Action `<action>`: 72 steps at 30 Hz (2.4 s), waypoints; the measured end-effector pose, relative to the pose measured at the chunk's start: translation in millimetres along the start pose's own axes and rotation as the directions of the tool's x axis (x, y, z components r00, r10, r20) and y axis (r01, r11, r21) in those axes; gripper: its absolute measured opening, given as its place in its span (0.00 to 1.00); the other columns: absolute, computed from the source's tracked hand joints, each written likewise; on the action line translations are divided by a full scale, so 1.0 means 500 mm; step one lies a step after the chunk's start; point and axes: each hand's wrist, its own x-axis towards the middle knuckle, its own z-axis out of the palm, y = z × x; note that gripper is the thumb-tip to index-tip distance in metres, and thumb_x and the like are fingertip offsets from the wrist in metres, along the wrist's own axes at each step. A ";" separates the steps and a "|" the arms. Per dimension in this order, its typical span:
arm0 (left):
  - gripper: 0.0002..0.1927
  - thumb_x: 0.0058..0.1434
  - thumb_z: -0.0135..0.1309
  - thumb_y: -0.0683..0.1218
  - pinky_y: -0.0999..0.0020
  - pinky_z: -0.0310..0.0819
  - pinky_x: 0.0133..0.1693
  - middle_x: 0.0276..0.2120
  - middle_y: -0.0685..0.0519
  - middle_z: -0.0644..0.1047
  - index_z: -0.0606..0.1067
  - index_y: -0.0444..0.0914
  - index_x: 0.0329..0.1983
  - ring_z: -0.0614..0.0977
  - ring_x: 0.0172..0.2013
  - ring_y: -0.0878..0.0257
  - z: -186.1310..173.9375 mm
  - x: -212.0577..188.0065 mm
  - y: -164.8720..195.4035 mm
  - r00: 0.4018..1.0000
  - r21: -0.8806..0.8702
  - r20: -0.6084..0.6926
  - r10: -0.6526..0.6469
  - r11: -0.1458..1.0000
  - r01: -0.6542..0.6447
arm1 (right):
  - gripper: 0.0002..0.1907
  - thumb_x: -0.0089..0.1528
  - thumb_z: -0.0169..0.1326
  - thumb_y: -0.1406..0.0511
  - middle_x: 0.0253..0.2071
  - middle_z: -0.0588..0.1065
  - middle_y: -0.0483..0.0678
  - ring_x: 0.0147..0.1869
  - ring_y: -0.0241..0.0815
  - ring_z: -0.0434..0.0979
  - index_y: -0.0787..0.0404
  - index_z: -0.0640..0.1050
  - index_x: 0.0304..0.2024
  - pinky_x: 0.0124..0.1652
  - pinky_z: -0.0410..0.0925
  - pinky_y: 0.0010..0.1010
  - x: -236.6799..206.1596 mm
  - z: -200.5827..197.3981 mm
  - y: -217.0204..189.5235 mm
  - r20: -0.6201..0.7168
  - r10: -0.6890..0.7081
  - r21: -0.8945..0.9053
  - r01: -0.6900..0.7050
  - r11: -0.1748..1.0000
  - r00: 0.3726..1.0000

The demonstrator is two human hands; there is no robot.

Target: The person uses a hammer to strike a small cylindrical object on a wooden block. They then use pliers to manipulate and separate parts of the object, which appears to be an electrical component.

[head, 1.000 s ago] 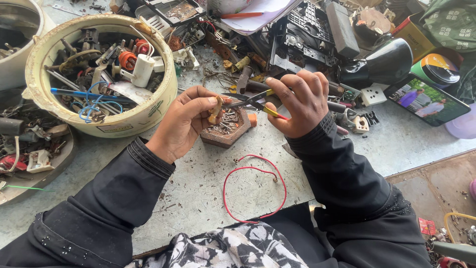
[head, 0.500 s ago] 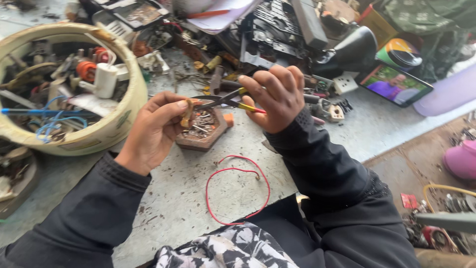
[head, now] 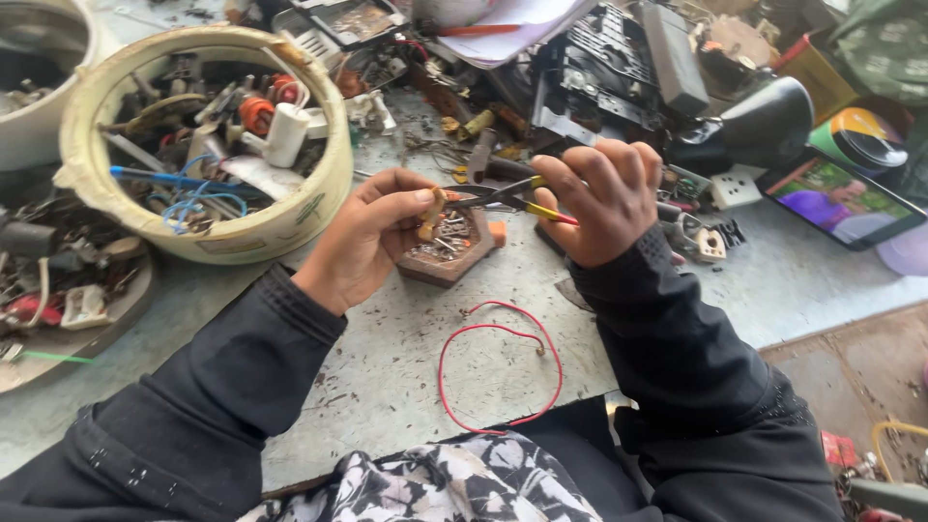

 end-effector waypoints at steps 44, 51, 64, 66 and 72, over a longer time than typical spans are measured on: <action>0.07 0.72 0.52 0.38 0.71 0.76 0.57 0.51 0.48 0.80 0.72 0.33 0.52 0.81 0.52 0.67 0.027 -0.017 -0.039 0.908 0.264 0.113 0.403 0.869 -0.418 | 0.27 0.49 0.67 0.65 0.44 0.74 0.48 0.51 0.49 0.73 0.58 0.76 0.51 0.54 0.63 0.42 -0.012 0.027 -0.036 0.004 0.158 0.332 -0.151 0.931 0.987; 0.07 0.71 0.53 0.36 0.70 0.77 0.58 0.51 0.47 0.80 0.73 0.33 0.52 0.82 0.53 0.65 0.037 -0.023 -0.045 0.880 0.317 0.116 0.460 0.823 -0.472 | 0.27 0.51 0.71 0.62 0.41 0.74 0.49 0.45 0.46 0.73 0.61 0.77 0.50 0.47 0.67 0.39 -0.011 0.042 -0.047 0.081 0.188 0.425 -0.205 0.882 0.979; 0.09 0.72 0.53 0.38 0.73 0.75 0.55 0.49 0.53 0.79 0.74 0.36 0.54 0.79 0.51 0.69 0.013 -0.008 -0.045 0.891 0.254 0.066 0.450 0.856 -0.451 | 0.27 0.53 0.69 0.64 0.42 0.72 0.50 0.44 0.42 0.73 0.65 0.76 0.52 0.45 0.70 0.32 -0.009 0.035 -0.042 0.180 0.193 0.576 -0.263 0.774 0.965; 0.09 0.72 0.53 0.38 0.73 0.75 0.55 0.50 0.53 0.79 0.75 0.36 0.54 0.79 0.51 0.69 0.011 -0.008 -0.046 0.886 0.265 0.098 0.454 0.846 -0.463 | 0.28 0.53 0.69 0.63 0.42 0.71 0.50 0.44 0.41 0.73 0.65 0.76 0.53 0.46 0.70 0.32 -0.011 0.035 -0.039 0.207 0.197 0.607 -0.284 0.742 0.958; 0.10 0.72 0.53 0.34 0.72 0.76 0.58 0.52 0.54 0.77 0.75 0.36 0.54 0.79 0.55 0.68 0.014 -0.011 -0.047 0.847 0.345 0.199 0.493 0.773 -0.532 | 0.29 0.53 0.69 0.63 0.44 0.71 0.50 0.45 0.40 0.73 0.66 0.75 0.54 0.46 0.70 0.31 -0.012 0.036 -0.035 0.233 0.170 0.655 -0.283 0.700 0.958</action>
